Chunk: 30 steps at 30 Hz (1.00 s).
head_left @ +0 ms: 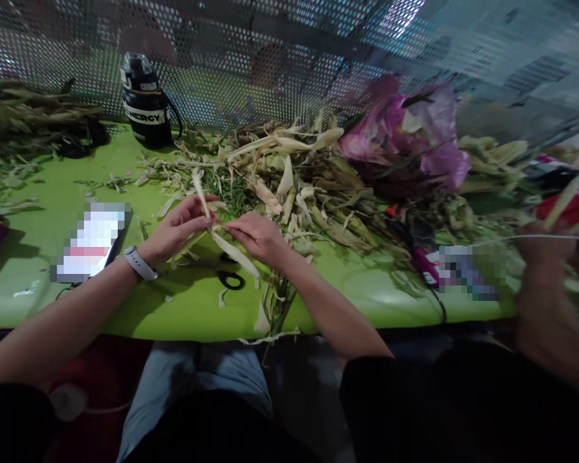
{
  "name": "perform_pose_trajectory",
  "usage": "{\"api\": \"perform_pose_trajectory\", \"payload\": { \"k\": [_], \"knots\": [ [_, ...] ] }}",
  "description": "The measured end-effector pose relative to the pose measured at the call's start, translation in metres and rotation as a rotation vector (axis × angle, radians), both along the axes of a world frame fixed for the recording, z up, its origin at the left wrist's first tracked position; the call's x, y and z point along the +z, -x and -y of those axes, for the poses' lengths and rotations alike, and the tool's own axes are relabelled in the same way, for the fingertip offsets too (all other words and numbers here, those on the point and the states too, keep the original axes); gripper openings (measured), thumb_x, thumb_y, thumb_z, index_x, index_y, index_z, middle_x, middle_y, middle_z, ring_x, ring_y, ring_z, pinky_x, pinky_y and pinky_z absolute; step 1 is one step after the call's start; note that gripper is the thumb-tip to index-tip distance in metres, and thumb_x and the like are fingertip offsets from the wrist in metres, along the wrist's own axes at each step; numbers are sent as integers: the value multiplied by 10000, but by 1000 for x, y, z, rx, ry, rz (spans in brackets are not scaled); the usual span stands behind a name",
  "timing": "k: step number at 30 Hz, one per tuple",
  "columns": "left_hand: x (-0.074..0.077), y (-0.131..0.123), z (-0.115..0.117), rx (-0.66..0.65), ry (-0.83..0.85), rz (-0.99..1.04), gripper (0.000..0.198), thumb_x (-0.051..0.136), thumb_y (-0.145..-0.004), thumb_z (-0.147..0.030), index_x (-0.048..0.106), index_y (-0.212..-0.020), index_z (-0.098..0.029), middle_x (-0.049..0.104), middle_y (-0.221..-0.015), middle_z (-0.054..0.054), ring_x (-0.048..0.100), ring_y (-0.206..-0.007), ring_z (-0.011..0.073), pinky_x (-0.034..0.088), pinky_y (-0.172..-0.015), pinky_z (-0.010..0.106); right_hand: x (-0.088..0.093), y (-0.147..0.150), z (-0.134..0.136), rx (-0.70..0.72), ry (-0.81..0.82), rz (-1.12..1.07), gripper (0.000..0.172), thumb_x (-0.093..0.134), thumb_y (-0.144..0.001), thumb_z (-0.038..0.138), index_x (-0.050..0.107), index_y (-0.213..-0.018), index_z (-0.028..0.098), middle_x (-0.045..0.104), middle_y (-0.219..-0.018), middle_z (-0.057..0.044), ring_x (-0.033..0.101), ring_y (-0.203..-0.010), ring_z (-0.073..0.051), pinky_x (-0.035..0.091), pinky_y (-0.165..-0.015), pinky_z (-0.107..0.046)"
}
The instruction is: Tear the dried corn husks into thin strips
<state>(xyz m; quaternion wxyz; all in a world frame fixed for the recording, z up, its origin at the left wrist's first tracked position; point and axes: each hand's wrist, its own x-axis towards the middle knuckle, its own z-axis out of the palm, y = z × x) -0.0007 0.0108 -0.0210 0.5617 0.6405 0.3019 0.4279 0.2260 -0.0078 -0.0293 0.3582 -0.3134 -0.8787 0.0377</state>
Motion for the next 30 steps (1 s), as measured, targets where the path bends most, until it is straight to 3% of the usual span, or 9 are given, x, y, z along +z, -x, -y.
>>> {"api": "perform_pose_trajectory", "payload": {
  "k": [4,6,7,9,11,13,17,22,30],
  "knots": [
    [9,3,2,544,-388,-143,271,660,-917,-404,601,-1102,-214,624,-1112,43,539,-1100,212,442,-948,381,-2,5,4,-234,-65,-39,308,437,-1036,351,688,-984,180,714,-882,-98,626,-837,-199,484,-768,-337],
    [14,5,6,634,-501,-246,261,618,-942,-448,622,-899,-191,623,-930,29,551,-937,181,439,-872,356,-1,6,7,-319,-84,-11,320,415,-1039,333,690,-995,174,710,-911,-123,627,-877,-225,480,-799,-364],
    [15,4,9,588,-468,-282,347,557,-967,-485,620,-807,-184,603,-794,25,555,-811,166,445,-777,337,-1,6,9,-347,-86,8,327,410,-1039,328,693,-1000,169,707,-919,-135,626,-891,-239,478,-809,-377],
    [16,1,14,338,-293,-343,518,439,-995,-557,623,-704,-170,580,-633,30,534,-629,146,422,-614,306,0,8,11,-378,-92,42,335,410,-1035,323,701,-1006,160,702,-919,-147,624,-890,-254,473,-805,-393],
    [14,-4,16,114,-157,-329,551,439,-980,-590,634,-700,-158,628,-634,49,556,-590,141,428,-567,284,-1,10,13,-379,-117,71,338,414,-1032,320,711,-1005,160,704,-899,-143,620,-861,-251,472,-788,-391],
    [11,-8,16,7,-122,-269,498,500,-955,-584,638,-748,-153,681,-706,65,610,-635,151,480,-604,277,-2,13,15,-355,-132,77,335,416,-1028,314,715,-997,166,711,-885,-132,623,-841,-238,477,-785,-378],
    [5,-12,14,-48,-103,-201,415,523,-950,-558,597,-832,-167,680,-720,53,638,-633,153,519,-593,270,-3,17,18,-274,-28,0,335,413,-1030,357,687,-1062,168,730,-967,-125,651,-897,-217,503,-821,-342],
    [5,-13,23,-148,-45,-199,371,470,-990,-519,503,-811,-196,560,-655,-11,499,-511,91,428,-493,222,-6,19,17,-315,7,-45,434,383,-1037,458,672,-1090,139,736,-1013,-141,663,-954,-222,497,-870,-337],
    [3,-16,24,-70,-169,-318,229,474,-970,-342,470,-781,-212,451,-633,-22,383,-539,109,350,-523,259,-13,19,12,-345,-31,64,427,353,-1054,406,693,-1086,149,746,-967,-138,659,-873,-230,468,-799,-359]
  ]
}}
